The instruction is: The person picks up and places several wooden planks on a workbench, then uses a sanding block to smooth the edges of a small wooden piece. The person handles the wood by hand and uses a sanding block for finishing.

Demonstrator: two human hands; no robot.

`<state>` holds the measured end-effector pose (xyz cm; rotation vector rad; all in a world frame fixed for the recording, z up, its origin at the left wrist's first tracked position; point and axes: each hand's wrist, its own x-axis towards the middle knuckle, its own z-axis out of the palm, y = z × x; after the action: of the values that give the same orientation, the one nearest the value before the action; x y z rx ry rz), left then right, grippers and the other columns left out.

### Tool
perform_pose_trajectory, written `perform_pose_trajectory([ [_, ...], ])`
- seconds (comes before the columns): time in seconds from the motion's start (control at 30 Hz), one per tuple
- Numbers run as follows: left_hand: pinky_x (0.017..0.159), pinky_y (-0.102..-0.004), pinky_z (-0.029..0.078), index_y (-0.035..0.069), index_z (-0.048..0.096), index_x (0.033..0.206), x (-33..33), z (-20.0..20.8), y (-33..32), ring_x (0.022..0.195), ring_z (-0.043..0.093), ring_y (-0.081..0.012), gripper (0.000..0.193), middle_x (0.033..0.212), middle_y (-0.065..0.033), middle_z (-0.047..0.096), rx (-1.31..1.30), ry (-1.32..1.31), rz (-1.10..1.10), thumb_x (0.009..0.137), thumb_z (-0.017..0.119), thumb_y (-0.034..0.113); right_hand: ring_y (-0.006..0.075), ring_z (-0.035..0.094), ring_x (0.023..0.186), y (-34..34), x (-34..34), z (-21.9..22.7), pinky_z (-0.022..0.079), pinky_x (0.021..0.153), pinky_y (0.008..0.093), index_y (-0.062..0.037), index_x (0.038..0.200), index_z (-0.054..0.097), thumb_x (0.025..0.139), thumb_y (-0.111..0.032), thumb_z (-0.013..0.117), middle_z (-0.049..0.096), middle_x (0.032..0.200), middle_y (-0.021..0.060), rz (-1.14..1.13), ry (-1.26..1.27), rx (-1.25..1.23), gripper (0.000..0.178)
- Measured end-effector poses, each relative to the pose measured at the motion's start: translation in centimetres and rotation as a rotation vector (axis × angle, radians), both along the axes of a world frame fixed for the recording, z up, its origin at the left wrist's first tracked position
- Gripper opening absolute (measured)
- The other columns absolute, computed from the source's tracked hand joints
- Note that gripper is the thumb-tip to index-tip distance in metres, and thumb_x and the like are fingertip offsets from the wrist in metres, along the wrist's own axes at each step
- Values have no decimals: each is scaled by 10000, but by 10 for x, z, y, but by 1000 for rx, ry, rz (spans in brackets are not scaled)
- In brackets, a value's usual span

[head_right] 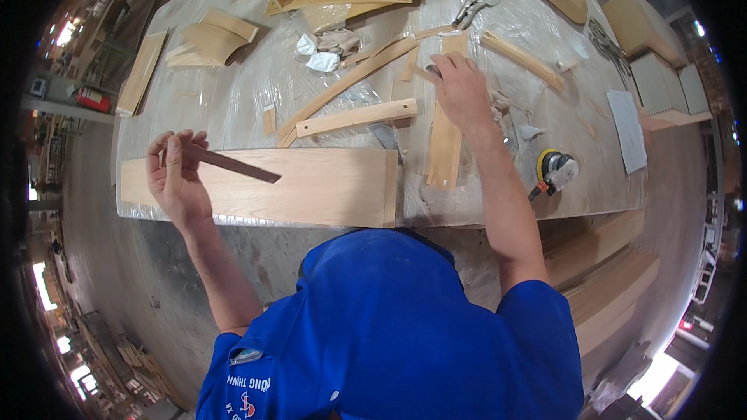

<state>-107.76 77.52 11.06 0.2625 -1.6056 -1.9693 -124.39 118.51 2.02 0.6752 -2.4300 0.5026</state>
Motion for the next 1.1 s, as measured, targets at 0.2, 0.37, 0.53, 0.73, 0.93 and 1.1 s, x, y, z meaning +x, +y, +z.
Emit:
perform_pose_trajectory([
  [0.2,815,-373,622,7,581,1177,42,-45,5,946,745,-322,172,1086,-187,707,158,-130,101,1035,611,97,425,670,823,-50,48,-19,517,731,472,-42,1062,675,996,-267,610,687,863,234,52,-838,-294,243],
  [0.37,783,-363,637,4,573,1163,74,-54,25,945,745,-311,162,1082,-192,685,205,-209,191,1035,608,97,446,665,817,-48,100,-75,506,702,485,-26,1031,666,989,-272,619,676,850,248,67,-994,-169,254],
  [0.53,768,-350,641,8,570,1163,100,-62,47,950,743,-299,153,1090,-187,676,232,-243,205,1046,590,103,451,666,864,-31,121,-107,504,747,523,-14,999,650,981,-234,614,693,885,247,12,-1034,-215,224],
  [0.73,777,-351,638,12,572,1169,118,-73,62,948,743,-294,152,1098,-179,674,212,-253,152,1055,576,112,440,620,1005,-7,134,-141,495,842,511,-22,1138,621,909,-86,655,650,1075,225,-15,-696,-94,241],
  [0.93,779,-351,632,9,577,1168,114,-80,54,936,745,-299,159,1090,-189,680,222,-281,109,1051,585,117,383,598,1085,-20,153,-124,487,932,470,-28,1239,642,857,-19,686,620,1186,182,-36,-469,6,384],
  [1.1,775,-376,623,9,571,1168,91,-98,27,920,744,-318,176,1064,-194,687,256,-304,21,1035,612,117,286,658,960,-28,189,-112,525,861,364,-16,1190,660,914,-45,695,673,1073,135,-89,-460,-383,279],
])
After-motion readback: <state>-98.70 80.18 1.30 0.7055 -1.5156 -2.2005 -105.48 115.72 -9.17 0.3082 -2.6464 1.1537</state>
